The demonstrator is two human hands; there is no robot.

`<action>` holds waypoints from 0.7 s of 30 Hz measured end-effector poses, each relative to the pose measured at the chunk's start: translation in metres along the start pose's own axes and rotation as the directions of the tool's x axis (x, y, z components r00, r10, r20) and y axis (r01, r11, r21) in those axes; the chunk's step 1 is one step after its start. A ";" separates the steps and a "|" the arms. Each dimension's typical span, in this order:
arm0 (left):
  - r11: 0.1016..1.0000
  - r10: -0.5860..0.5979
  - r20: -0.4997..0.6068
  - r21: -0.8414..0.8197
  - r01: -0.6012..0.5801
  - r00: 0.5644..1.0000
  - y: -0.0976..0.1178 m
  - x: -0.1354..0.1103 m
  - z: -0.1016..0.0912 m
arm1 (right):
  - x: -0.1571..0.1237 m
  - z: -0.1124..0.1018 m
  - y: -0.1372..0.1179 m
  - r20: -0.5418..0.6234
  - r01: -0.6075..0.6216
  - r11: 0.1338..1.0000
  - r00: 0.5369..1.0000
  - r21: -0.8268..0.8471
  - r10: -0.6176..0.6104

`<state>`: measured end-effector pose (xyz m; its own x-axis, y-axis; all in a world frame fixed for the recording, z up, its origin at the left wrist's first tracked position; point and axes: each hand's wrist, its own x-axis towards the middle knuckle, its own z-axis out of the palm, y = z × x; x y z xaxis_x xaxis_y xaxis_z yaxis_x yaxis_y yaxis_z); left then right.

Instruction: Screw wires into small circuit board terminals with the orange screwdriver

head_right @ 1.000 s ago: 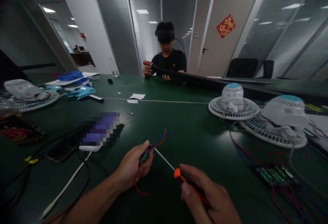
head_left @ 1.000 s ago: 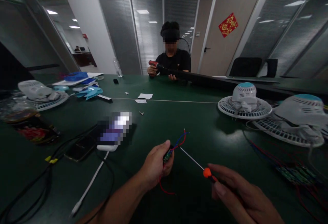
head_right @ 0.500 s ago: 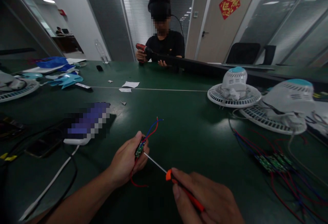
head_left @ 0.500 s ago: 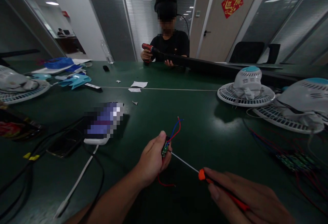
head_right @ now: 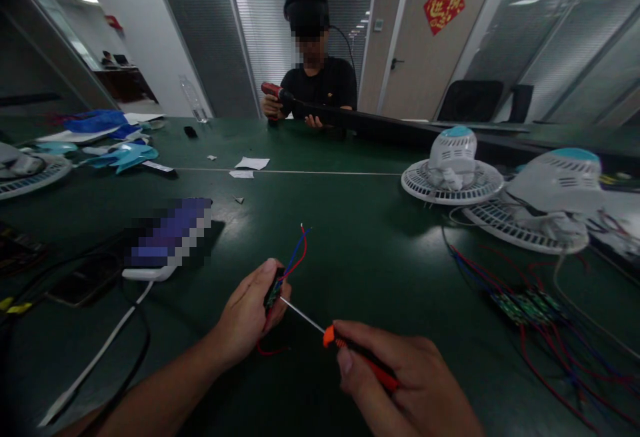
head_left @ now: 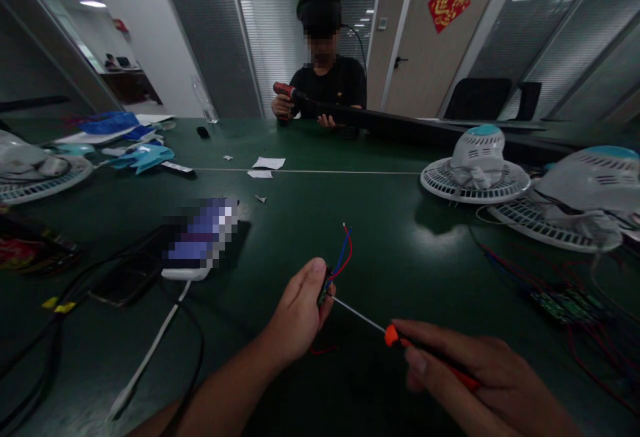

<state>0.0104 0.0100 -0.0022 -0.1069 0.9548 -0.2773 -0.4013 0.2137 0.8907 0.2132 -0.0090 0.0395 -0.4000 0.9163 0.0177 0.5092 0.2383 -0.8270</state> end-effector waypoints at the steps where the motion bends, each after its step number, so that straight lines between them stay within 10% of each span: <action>1: 1.000 0.003 -0.012 -0.016 -0.003 1.000 0.000 -0.001 0.001 | 0.001 -0.002 0.000 0.032 -0.058 0.998 0.998 0.020 0.057; 9: 0.999 0.024 -0.035 -0.021 -0.025 0.999 0.002 -0.005 0.004 | 0.001 -0.007 0.012 0.245 -0.521 0.792 0.852 0.319 0.462; 21: 0.998 0.046 -0.027 0.032 -0.045 0.999 0.001 -0.004 0.006 | 0.001 -0.011 0.006 0.156 -0.328 0.890 0.944 0.317 0.292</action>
<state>0.0161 0.0077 0.0025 -0.1503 0.9577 -0.2456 -0.3663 0.1767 0.9136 0.2248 -0.0032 0.0404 -0.3480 0.8838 -0.3126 0.3424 -0.1906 -0.9200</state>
